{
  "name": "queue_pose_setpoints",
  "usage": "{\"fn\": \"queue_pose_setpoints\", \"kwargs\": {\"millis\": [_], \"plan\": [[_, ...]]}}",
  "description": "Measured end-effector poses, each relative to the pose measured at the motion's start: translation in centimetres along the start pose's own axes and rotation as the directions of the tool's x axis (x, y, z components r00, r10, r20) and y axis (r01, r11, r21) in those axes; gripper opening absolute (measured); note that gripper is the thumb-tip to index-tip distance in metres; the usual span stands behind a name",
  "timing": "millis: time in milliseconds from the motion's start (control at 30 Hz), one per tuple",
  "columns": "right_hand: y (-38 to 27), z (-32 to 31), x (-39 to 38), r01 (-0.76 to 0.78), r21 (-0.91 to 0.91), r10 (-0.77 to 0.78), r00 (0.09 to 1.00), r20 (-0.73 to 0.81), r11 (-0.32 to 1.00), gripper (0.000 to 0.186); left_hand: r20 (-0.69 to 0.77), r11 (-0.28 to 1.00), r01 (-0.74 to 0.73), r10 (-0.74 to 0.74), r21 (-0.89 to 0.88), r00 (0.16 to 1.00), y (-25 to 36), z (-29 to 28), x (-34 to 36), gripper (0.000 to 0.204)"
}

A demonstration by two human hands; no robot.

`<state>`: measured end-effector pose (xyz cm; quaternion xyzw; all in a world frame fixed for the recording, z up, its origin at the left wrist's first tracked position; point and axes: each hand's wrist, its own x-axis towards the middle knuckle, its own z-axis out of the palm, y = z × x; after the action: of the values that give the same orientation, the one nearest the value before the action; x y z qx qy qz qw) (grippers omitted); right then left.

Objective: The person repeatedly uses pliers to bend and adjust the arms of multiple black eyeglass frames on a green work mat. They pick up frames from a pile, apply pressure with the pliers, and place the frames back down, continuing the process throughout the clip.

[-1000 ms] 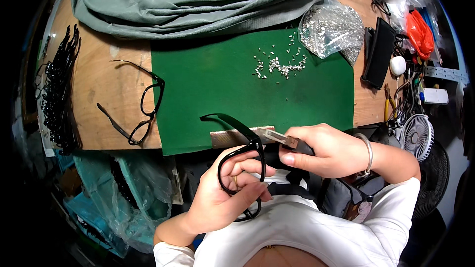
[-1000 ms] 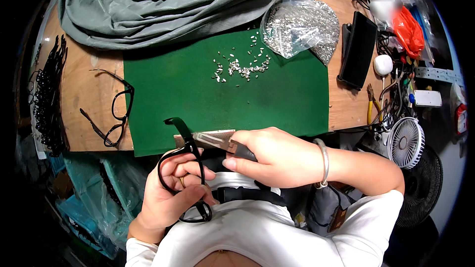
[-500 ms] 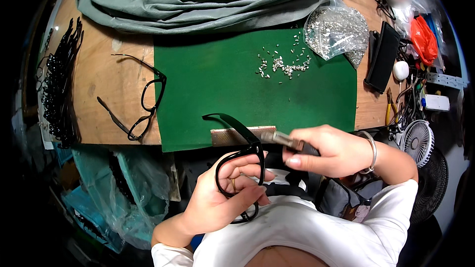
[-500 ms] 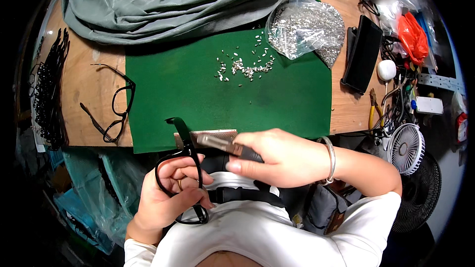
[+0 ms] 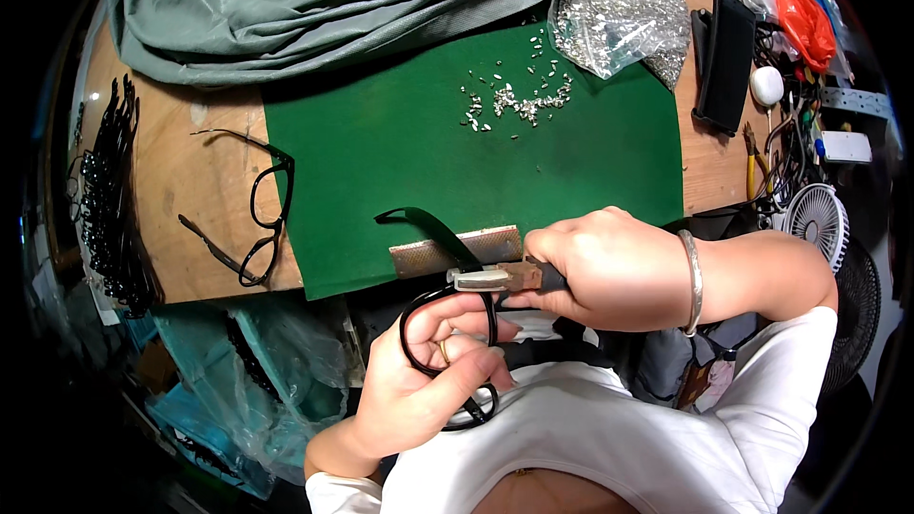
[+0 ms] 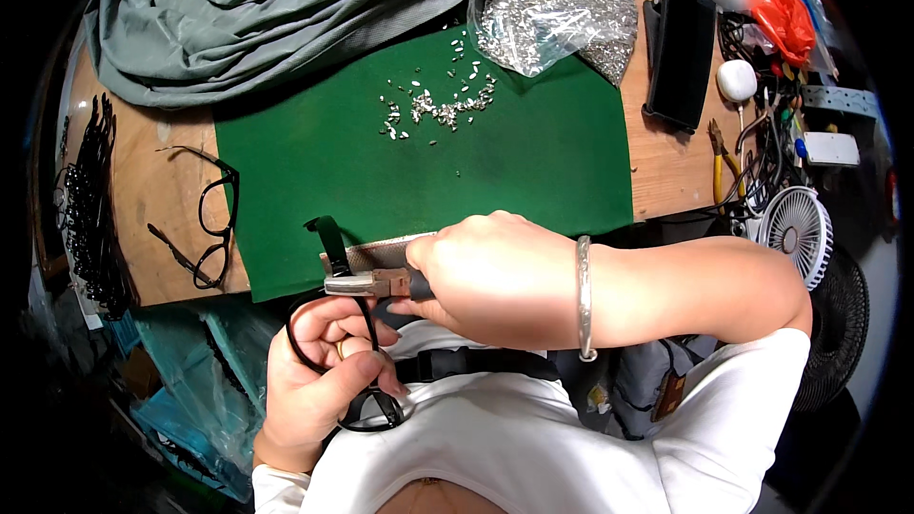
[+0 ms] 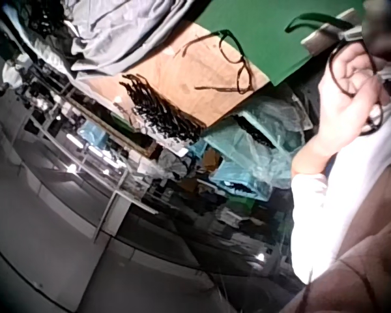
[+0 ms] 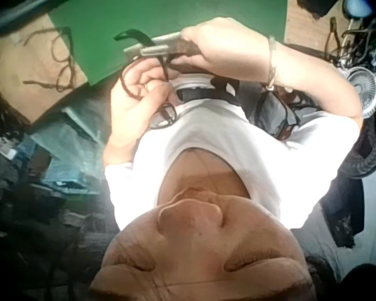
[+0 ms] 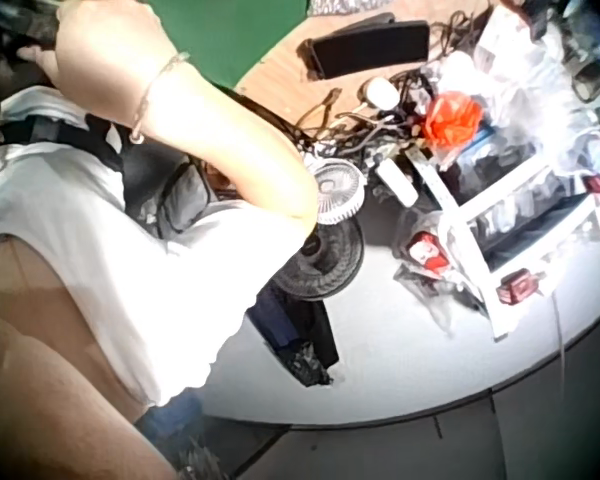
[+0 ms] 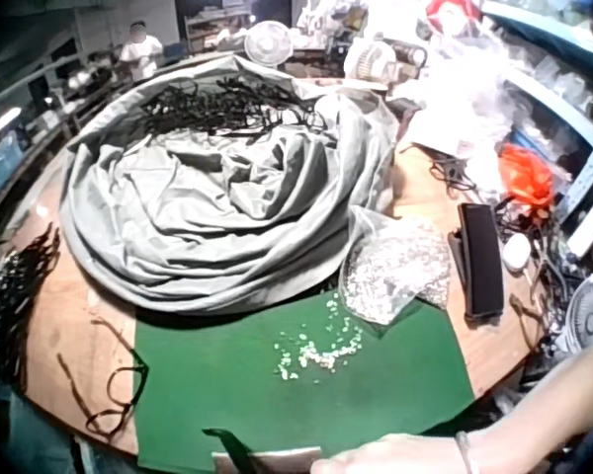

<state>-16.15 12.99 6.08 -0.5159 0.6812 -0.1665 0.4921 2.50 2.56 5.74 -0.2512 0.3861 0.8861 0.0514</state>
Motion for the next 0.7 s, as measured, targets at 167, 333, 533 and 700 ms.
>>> {"fn": "queue_pose_setpoints", "kwargs": {"millis": [167,333,533,700], "plan": [[0.2,-1.4,-0.1,-0.010,0.118,-0.006,0.990,0.139,0.993,0.031,0.018,1.000,-0.001,0.001,0.006,1.000,0.5,0.2,0.2,0.047],[3.1,-3.0,0.7,0.009,0.197,-0.047,0.981,0.190,0.980,0.038,0.036,1.000,0.006,-0.007,0.018,0.999,0.7,-0.1,0.7,0.046],[5.9,1.1,1.9,0.105,-0.041,-0.113,0.947,-0.301,0.994,0.028,-0.131,0.949,-0.051,0.096,0.311,0.987,2.5,-0.2,-1.3,0.041],[5.9,0.1,2.6,-0.004,0.030,0.011,0.971,-0.239,1.000,0.032,-0.223,0.840,-0.005,0.150,0.542,0.963,3.7,-3.8,1.7,0.035]]}}
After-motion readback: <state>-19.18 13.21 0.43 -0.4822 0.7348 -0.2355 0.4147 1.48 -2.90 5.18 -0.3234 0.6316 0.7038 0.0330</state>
